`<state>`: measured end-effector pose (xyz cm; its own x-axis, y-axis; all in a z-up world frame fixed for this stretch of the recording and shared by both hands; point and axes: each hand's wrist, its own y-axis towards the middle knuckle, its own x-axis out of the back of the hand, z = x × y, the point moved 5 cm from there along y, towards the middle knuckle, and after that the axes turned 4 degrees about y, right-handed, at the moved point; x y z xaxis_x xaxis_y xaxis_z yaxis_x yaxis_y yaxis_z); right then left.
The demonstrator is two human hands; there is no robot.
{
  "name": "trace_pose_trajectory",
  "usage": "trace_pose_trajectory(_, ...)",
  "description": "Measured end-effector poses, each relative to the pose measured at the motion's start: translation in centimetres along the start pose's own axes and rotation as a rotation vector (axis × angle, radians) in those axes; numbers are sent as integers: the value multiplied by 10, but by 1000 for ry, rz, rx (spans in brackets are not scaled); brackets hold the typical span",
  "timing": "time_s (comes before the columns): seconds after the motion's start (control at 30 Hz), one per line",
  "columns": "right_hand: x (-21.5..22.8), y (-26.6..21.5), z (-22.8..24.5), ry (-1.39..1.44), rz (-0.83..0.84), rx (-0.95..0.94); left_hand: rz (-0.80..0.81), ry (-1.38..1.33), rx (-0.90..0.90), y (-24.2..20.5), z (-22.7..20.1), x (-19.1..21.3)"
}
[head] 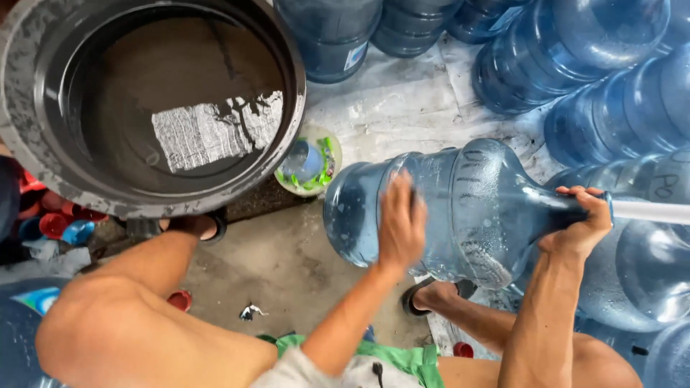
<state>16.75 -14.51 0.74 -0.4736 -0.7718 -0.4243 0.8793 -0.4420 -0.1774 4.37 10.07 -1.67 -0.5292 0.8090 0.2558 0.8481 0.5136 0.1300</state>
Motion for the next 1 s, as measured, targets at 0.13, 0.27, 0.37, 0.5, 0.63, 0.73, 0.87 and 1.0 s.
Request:
trace_pose_trajectory(0.13, -5, -11, 3, 61, -102, 21, 69, 4, 238, 5, -11, -14)
trace_pose_trajectory(0.27, 19, -4, 5, 49, -148, 62, -38, -61, 56, -25, 0, -23)
trace_pose_trajectory(0.37, 31, -1, 8, 11, -152, 138, -92, 124, 41, -15, -4, -23)
trace_pose_trajectory(0.5, 31, -7, 10, 95, -192, 110, 128, -54, -111, -50, -41, -36)
trace_pose_trajectory(0.63, 76, -15, 11, 98, -222, 65, 69, 286, 133, -23, 25, -29)
trace_pose_trajectory(0.73, 86, 2, -3, 363, 107, 50, 51, 40, -109, -20, 12, -29)
trace_pose_trajectory(0.87, 79, -3, 16, 12, 358, 334, 126, -11, -207, -36, 34, -35)
trace_pose_trajectory(1.0, 64, -11, 21, 16, -181, 367, 117, 54, -135, -20, 41, -58)
